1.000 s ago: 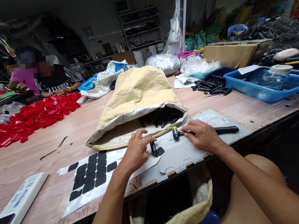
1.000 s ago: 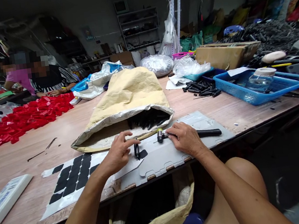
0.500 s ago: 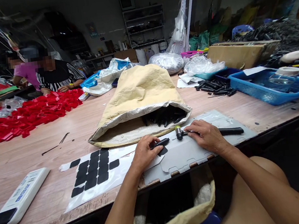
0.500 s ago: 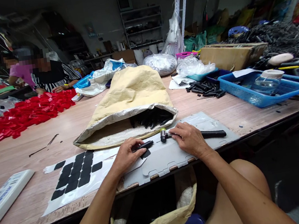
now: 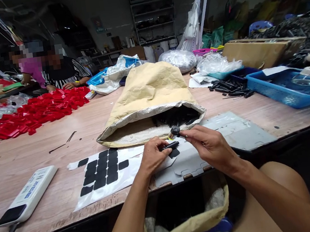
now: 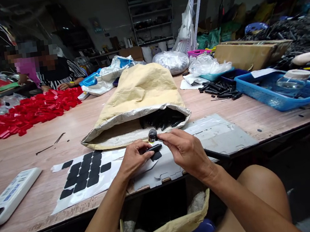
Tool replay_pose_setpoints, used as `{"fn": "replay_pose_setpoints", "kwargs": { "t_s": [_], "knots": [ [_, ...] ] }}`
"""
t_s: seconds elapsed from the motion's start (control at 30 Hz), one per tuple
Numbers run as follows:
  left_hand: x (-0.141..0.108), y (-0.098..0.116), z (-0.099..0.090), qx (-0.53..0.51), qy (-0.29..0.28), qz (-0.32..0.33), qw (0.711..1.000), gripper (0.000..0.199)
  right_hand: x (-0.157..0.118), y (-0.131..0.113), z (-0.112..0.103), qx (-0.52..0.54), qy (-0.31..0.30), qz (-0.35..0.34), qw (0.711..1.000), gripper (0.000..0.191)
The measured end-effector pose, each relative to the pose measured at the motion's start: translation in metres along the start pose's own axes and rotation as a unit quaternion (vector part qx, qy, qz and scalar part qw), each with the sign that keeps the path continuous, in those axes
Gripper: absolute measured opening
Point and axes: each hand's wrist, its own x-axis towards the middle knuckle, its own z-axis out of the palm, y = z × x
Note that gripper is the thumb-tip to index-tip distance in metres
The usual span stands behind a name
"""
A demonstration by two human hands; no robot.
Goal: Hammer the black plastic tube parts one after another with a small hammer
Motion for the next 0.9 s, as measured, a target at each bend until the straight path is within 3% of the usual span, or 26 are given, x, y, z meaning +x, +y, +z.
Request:
{"fn": "replay_pose_setpoints", "kwargs": {
  "t_s": [0.07,0.23,0.4,0.5,0.7,0.9],
  "knots": [
    [0.000,0.001,0.000,0.004,0.001,0.009,1.000,0.010,-0.002,-0.002,0.005,-0.012,0.009,-0.013,1.000,0.033],
    [-0.001,0.006,0.000,0.012,0.009,0.001,1.000,0.012,-0.006,0.006,0.012,-0.097,-0.043,-0.011,0.994,0.035],
    [-0.001,0.005,0.000,0.014,0.008,-0.001,1.000,0.013,-0.006,0.008,0.004,-0.090,0.011,-0.013,0.996,0.033],
    [-0.001,0.005,0.001,0.020,0.010,0.001,1.000,0.012,-0.009,0.013,0.002,-0.113,-0.033,-0.007,0.993,0.033],
    [0.000,0.002,0.003,0.027,-0.002,0.012,1.000,0.016,-0.011,0.049,-0.014,-0.147,-0.008,0.008,0.989,0.030],
    [0.000,-0.004,0.004,0.002,-0.010,0.001,1.000,0.021,-0.018,0.094,-0.027,-0.184,-0.075,-0.024,0.980,0.025]
  ]
}}
